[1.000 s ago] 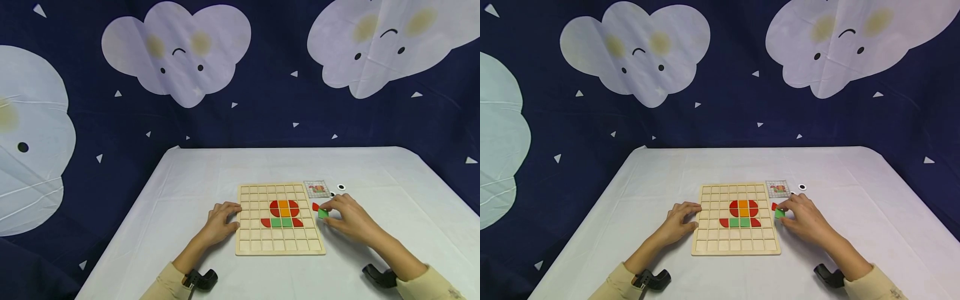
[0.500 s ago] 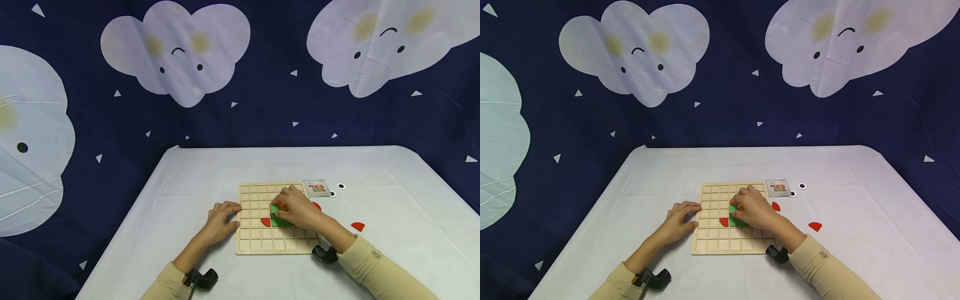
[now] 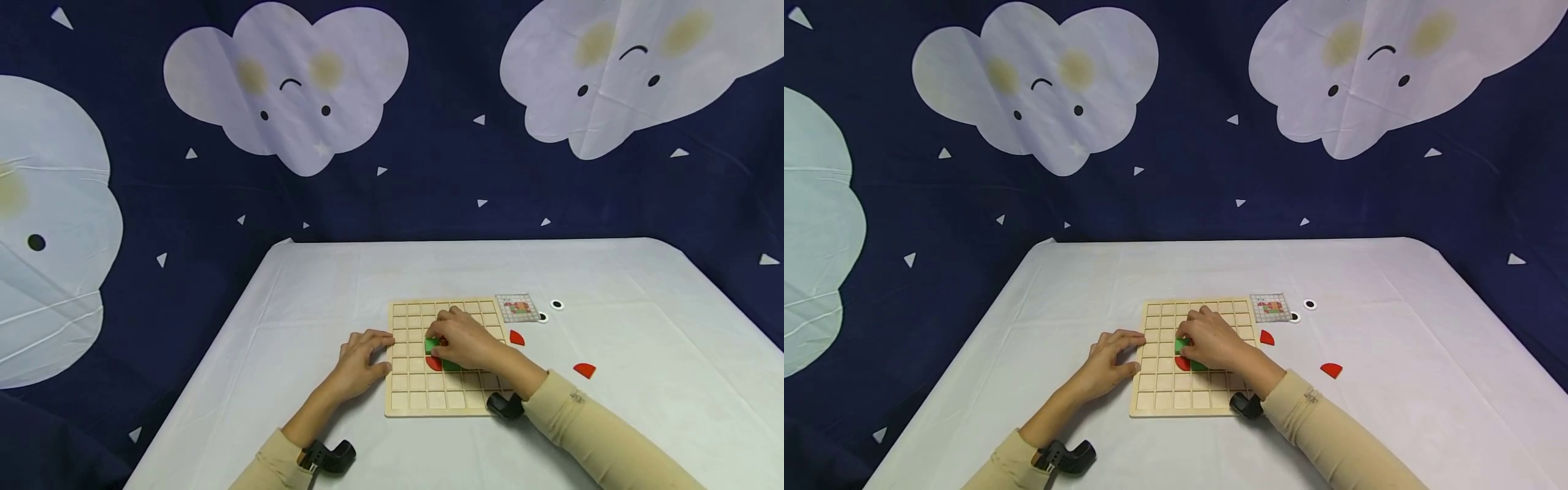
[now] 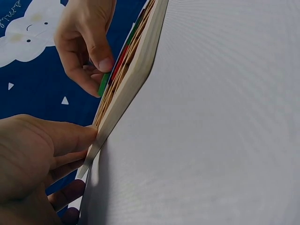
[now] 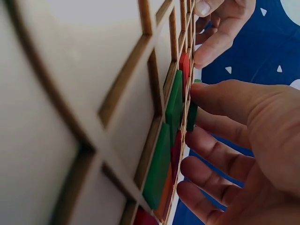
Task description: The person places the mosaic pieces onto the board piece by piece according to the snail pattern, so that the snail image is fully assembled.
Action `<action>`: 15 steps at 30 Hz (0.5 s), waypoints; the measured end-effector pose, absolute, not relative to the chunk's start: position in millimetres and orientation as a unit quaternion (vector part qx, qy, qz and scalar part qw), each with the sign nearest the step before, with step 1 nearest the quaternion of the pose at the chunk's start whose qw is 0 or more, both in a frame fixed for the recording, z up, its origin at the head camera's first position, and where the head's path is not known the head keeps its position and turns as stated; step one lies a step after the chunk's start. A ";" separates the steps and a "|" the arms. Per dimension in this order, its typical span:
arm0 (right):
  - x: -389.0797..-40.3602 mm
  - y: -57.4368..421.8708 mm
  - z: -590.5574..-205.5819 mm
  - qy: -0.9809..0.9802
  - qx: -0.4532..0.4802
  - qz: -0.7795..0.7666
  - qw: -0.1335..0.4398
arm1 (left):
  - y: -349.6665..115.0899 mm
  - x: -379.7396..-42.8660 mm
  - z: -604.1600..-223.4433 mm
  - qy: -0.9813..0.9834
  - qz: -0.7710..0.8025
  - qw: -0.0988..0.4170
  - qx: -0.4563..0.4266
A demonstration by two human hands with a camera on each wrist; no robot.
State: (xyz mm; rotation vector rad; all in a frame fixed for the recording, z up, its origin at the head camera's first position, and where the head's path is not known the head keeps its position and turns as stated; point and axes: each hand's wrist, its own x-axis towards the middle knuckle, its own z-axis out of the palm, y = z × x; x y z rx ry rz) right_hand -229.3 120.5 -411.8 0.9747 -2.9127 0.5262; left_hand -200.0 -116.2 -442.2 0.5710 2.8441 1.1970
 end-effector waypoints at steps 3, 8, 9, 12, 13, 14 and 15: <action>-230.0 120.6 -413.1 -0.933 0.317 0.170 0.011 | -116.5 -199.7 -442.3 0.906 0.382 0.001 0.183; -230.4 121.2 -414.4 -0.930 0.323 0.175 0.009 | -116.9 -199.8 -443.3 0.907 0.379 -0.004 0.186; -230.5 121.4 -414.5 -0.929 0.324 0.176 0.010 | -116.9 -199.9 -443.5 0.907 0.378 -0.005 0.186; -230.7 121.8 -414.8 -0.928 0.328 0.176 0.012 | -117.0 -200.0 -443.9 0.907 0.379 -0.006 0.186; -230.8 121.8 -414.8 -0.928 0.329 0.176 0.012 | -117.1 -200.0 -443.9 0.907 0.379 -0.006 0.186; -230.9 121.9 -414.9 -0.927 0.330 0.176 0.012 | -117.1 -200.0 -443.9 0.906 0.380 -0.006 0.185; -231.0 121.9 -414.9 -0.927 0.330 0.176 0.013 | -117.1 -200.1 -443.9 0.906 0.381 -0.005 0.185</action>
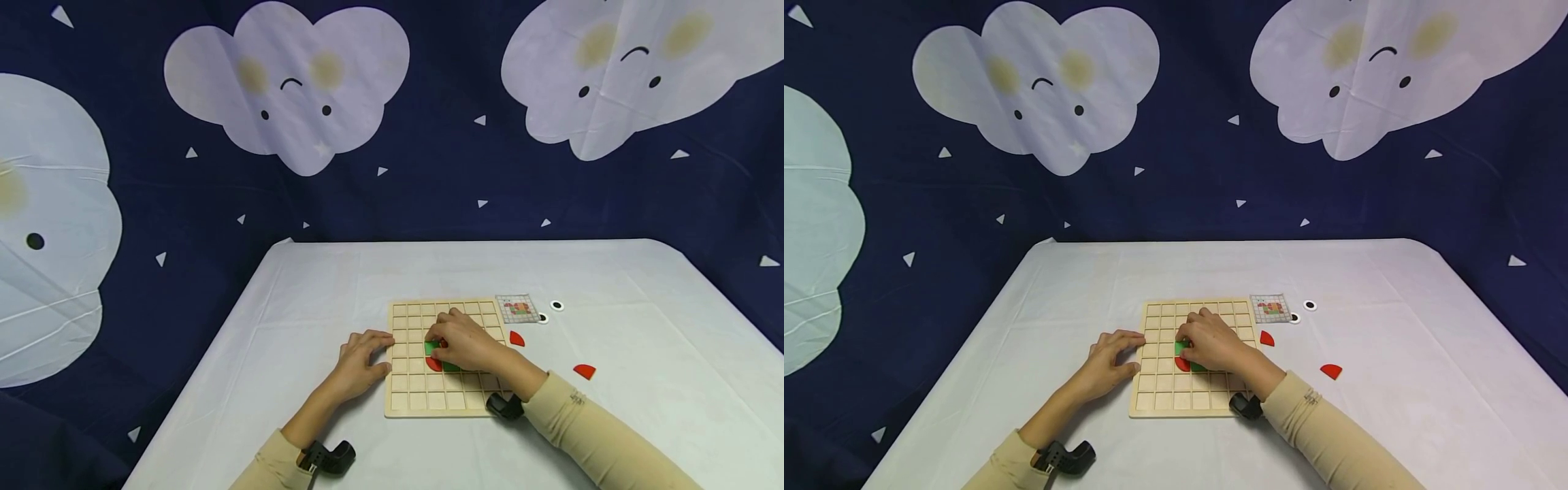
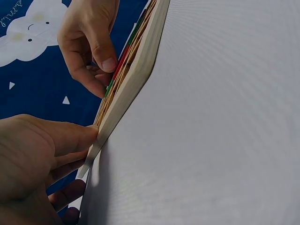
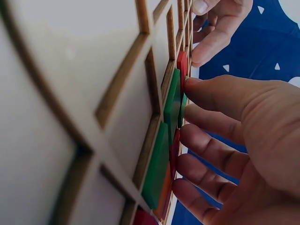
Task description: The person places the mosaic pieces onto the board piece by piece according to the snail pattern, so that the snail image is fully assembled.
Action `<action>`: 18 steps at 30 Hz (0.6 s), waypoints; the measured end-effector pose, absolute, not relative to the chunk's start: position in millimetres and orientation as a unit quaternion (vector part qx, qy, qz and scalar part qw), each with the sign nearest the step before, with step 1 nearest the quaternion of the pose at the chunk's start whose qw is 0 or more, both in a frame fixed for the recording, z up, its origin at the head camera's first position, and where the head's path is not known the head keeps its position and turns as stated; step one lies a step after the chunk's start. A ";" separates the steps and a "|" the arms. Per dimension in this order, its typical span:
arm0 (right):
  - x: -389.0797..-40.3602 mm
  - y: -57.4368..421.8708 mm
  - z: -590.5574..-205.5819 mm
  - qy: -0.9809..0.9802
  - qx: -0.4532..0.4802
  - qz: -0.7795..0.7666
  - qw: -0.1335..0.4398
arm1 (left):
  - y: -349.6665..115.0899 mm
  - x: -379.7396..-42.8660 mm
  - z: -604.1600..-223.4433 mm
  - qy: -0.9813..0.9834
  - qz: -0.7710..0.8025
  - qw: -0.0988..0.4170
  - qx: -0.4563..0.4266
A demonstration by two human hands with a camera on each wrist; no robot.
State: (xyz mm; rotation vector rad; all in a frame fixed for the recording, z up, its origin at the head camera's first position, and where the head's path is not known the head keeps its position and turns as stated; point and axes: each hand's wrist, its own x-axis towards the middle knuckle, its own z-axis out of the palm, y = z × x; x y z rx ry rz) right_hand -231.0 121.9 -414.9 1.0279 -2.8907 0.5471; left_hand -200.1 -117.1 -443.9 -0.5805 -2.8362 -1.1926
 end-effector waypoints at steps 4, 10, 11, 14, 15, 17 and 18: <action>-231.0 121.7 -415.1 -0.929 0.326 0.175 0.010 | -117.2 -200.1 -443.6 -0.905 -0.383 0.004 -0.184; -229.7 121.9 -414.2 -0.930 0.322 0.177 0.016 | -117.3 -199.8 -443.7 -0.905 -0.383 0.005 -0.185; -229.0 122.6 -413.3 -0.930 0.321 0.177 0.020 | -117.2 -199.9 -443.8 -0.905 -0.382 0.005 -0.186; -227.1 126.4 -408.7 -0.932 0.315 0.177 0.036 | -117.0 -199.8 -443.7 -0.905 -0.382 0.007 -0.187; -226.7 128.9 -407.0 -0.932 0.311 0.179 0.041 | -117.0 -199.8 -443.7 -0.905 -0.381 0.007 -0.187; -226.6 135.3 -403.9 -0.934 0.303 0.183 0.051 | -116.9 -199.8 -443.6 -0.906 -0.380 0.008 -0.186; -226.6 139.3 -402.3 -0.936 0.296 0.184 0.055 | -116.9 -199.8 -443.5 -0.906 -0.380 0.008 -0.186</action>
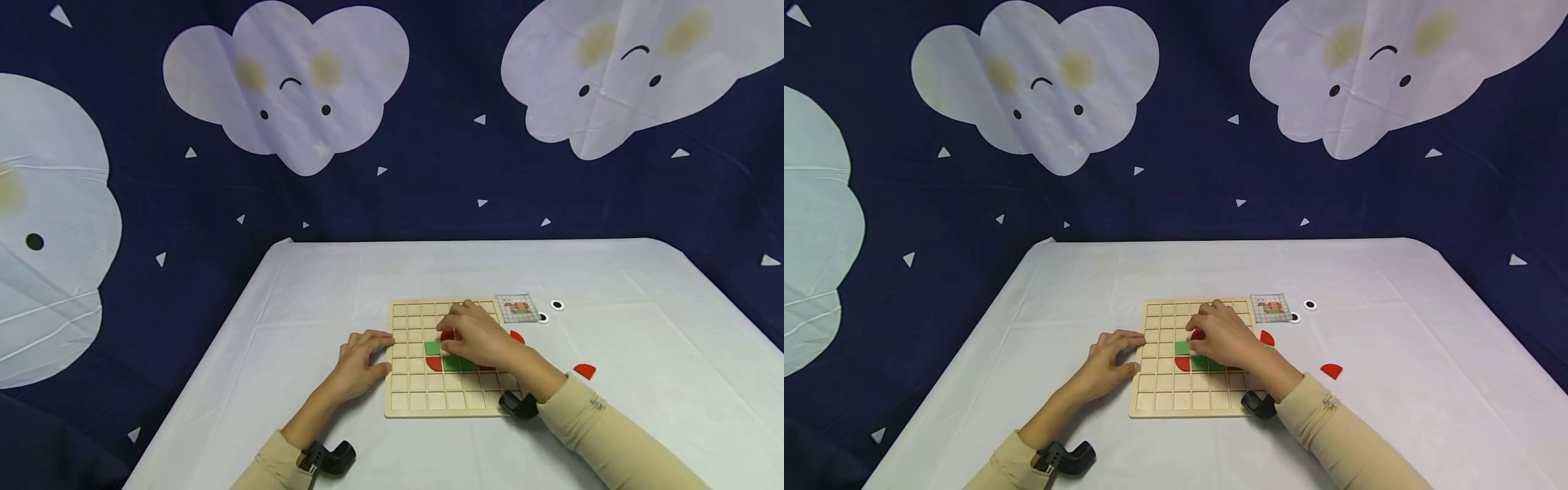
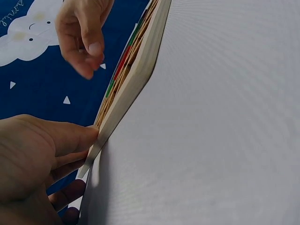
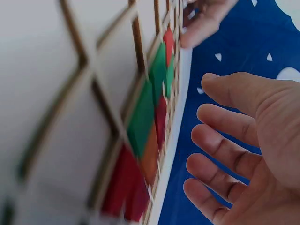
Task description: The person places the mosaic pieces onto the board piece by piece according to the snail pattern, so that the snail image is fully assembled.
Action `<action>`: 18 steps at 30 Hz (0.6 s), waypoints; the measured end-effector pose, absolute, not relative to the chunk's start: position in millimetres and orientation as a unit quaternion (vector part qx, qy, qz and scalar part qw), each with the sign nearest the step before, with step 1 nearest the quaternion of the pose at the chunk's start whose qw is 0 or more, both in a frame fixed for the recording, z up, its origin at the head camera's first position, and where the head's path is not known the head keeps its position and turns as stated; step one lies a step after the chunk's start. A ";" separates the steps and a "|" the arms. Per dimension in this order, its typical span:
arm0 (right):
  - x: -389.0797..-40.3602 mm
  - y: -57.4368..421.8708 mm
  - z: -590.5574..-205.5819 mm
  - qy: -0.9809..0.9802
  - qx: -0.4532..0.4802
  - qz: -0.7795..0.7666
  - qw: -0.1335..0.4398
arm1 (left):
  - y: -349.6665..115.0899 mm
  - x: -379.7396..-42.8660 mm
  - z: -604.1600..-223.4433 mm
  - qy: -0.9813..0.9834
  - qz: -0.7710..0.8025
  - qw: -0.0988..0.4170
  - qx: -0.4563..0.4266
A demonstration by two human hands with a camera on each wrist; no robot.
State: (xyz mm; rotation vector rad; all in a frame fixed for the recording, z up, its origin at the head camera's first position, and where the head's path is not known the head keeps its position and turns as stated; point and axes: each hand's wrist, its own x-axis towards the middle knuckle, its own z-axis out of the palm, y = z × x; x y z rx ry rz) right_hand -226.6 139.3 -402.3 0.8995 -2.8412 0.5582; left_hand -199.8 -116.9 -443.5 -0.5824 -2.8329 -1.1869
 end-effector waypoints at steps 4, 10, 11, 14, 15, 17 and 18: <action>-227.6 160.4 -398.8 -0.943 0.268 0.187 0.067 | -117.1 -200.0 -443.6 -0.906 -0.380 0.008 -0.187; -226.2 194.8 -401.4 -0.953 0.222 0.187 0.081 | -117.5 -200.4 -444.6 -0.905 -0.380 0.011 -0.189; -225.5 200.0 -402.3 -0.954 0.216 0.189 0.083 | -117.5 -200.5 -444.8 -0.905 -0.380 0.012 -0.190; -223.5 214.6 -405.1 -0.958 0.202 0.188 0.083 | -117.5 -200.4 -445.3 -0.905 -0.380 0.012 -0.190; -223.1 218.8 -405.8 -0.959 0.198 0.185 0.083 | -117.5 -200.2 -445.3 -0.905 -0.380 0.012 -0.190; -222.5 226.5 -407.4 -0.961 0.191 0.180 0.084 | -117.5 -200.1 -445.4 -0.905 -0.381 0.012 -0.189; -222.3 229.9 -408.5 -0.962 0.188 0.177 0.084 | -117.5 -199.8 -445.4 -0.904 -0.382 0.011 -0.189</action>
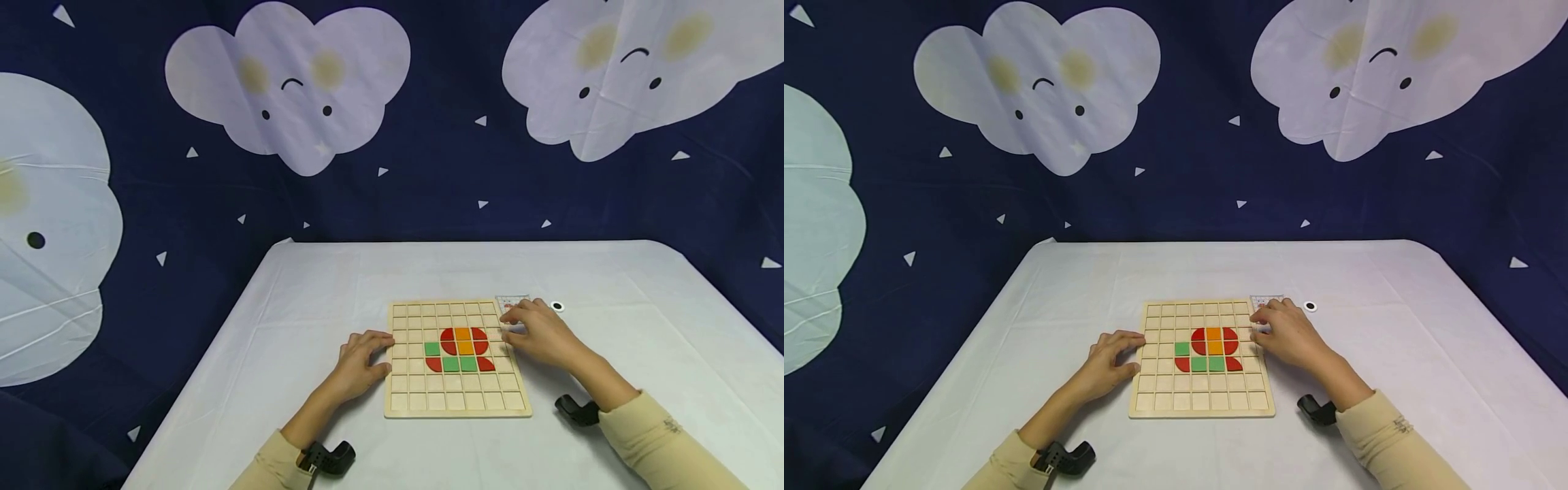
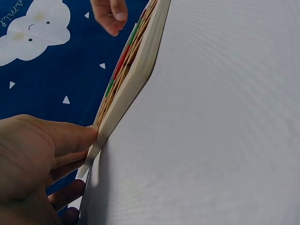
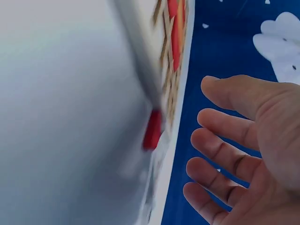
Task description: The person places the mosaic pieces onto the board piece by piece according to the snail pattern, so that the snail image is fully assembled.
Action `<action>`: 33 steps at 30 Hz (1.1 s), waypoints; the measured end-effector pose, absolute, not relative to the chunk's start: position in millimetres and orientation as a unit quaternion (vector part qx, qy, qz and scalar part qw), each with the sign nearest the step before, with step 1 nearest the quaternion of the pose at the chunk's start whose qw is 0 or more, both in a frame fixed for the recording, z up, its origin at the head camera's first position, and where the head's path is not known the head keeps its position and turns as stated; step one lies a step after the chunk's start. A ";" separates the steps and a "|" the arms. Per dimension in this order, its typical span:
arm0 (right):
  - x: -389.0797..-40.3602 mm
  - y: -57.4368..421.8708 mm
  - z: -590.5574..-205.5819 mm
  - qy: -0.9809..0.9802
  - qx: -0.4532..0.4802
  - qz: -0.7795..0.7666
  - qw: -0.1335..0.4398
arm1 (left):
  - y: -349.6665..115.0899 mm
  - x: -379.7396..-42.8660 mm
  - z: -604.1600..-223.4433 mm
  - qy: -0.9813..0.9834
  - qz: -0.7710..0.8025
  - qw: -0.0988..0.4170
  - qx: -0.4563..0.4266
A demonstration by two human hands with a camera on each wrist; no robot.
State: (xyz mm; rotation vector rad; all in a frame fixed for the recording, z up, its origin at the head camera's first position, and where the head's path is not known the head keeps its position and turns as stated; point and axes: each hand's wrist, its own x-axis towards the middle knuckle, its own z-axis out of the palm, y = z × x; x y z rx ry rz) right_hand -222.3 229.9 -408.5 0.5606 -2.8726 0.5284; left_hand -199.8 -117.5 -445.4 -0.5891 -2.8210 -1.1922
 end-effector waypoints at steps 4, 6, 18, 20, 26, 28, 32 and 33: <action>-221.1 241.1 -413.8 -0.967 0.175 0.172 0.075 | -117.4 -199.6 -445.2 -0.904 -0.384 0.010 -0.189; -220.4 244.8 -416.4 -0.968 0.168 0.172 0.068 | -117.4 -199.4 -444.9 -0.903 -0.385 0.009 -0.191; -220.2 248.9 -423.7 -0.970 0.163 0.169 0.061 | -117.4 -198.8 -443.8 -0.904 -0.382 0.009 -0.190; -221.1 248.0 -424.7 -0.970 0.166 0.167 0.062 | -117.4 -198.8 -443.7 -0.904 -0.382 0.009 -0.190; -221.8 246.3 -427.2 -0.970 0.164 0.166 0.066 | -117.6 -199.0 -444.0 -0.904 -0.383 0.008 -0.191; -221.7 246.4 -427.8 -0.970 0.164 0.165 0.067 | -117.7 -199.0 -444.1 -0.904 -0.382 0.008 -0.191; -221.6 246.8 -428.1 -0.970 0.165 0.164 0.069 | -117.9 -199.2 -444.6 -0.905 -0.380 0.009 -0.191; -221.5 246.9 -427.8 -0.970 0.165 0.164 0.069 | -117.9 -199.2 -444.7 -0.905 -0.380 0.009 -0.191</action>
